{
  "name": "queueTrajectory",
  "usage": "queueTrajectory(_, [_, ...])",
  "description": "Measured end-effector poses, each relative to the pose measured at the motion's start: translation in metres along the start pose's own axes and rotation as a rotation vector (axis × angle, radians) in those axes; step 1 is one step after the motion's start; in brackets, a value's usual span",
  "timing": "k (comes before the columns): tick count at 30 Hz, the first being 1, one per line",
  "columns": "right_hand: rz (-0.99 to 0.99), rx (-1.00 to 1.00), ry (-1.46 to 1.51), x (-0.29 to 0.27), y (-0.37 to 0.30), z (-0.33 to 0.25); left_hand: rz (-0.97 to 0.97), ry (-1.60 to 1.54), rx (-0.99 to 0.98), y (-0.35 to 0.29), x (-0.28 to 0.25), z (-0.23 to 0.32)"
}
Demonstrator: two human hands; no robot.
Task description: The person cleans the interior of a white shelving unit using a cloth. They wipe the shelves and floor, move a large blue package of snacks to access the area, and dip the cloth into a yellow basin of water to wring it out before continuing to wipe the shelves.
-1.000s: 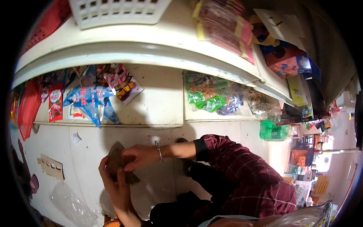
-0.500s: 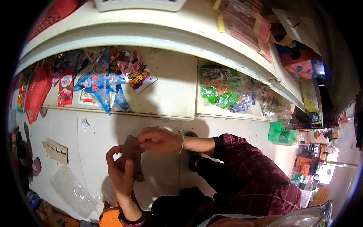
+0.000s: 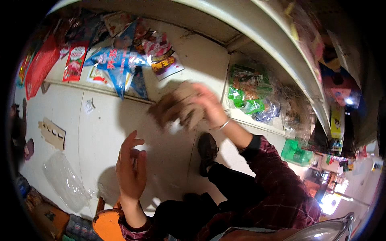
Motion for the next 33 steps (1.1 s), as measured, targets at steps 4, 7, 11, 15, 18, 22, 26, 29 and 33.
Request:
queueTrajectory(4, [0.214,0.03,-0.241,-0.089,0.011,-0.01,-0.103,0.02,-0.06,0.005,0.005,0.001])
queueTrajectory(7, [0.42,0.074,-0.532,-0.126,0.038,0.02,-0.152,0.112,-0.041,0.003,0.008,0.001])
queueTrajectory(11, [0.447,0.038,-0.797,-0.141,0.091,0.061,-0.157,0.12,-0.055,0.007,0.011,-0.001])
queueTrajectory(15, [0.276,-0.04,-0.913,-0.072,0.154,0.059,-0.16,0.168,-0.074,0.01,0.012,0.001])
queueTrajectory(18, [0.13,0.139,-1.034,-0.002,0.191,0.053,-0.183,0.204,-0.096,0.009,0.009,-0.001])
queueTrajectory(22, [-0.169,-0.155,-0.765,0.006,0.207,0.062,-0.171,0.208,-0.17,0.004,0.005,-0.008])
queueTrajectory(26, [-0.119,0.066,-0.902,-0.003,0.151,0.008,-0.145,0.244,-0.226,-0.002,-0.003,-0.012])
queueTrajectory(29, [0.063,0.062,-0.839,-0.063,0.102,0.009,-0.17,0.24,-0.187,0.002,0.005,-0.009])
queueTrajectory(33, [0.563,0.007,-1.204,-0.152,0.044,-0.027,-0.17,0.316,-0.203,0.002,0.004,-0.011])
Point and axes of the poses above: each hand's wrist, its own y-axis towards the middle knuckle, its own x-axis out of the palm, z = x × y, the point moved 4 cm from there along y, towards the middle knuckle, and after that the axes turned 8 degrees about -z, right-handed, at the moved point
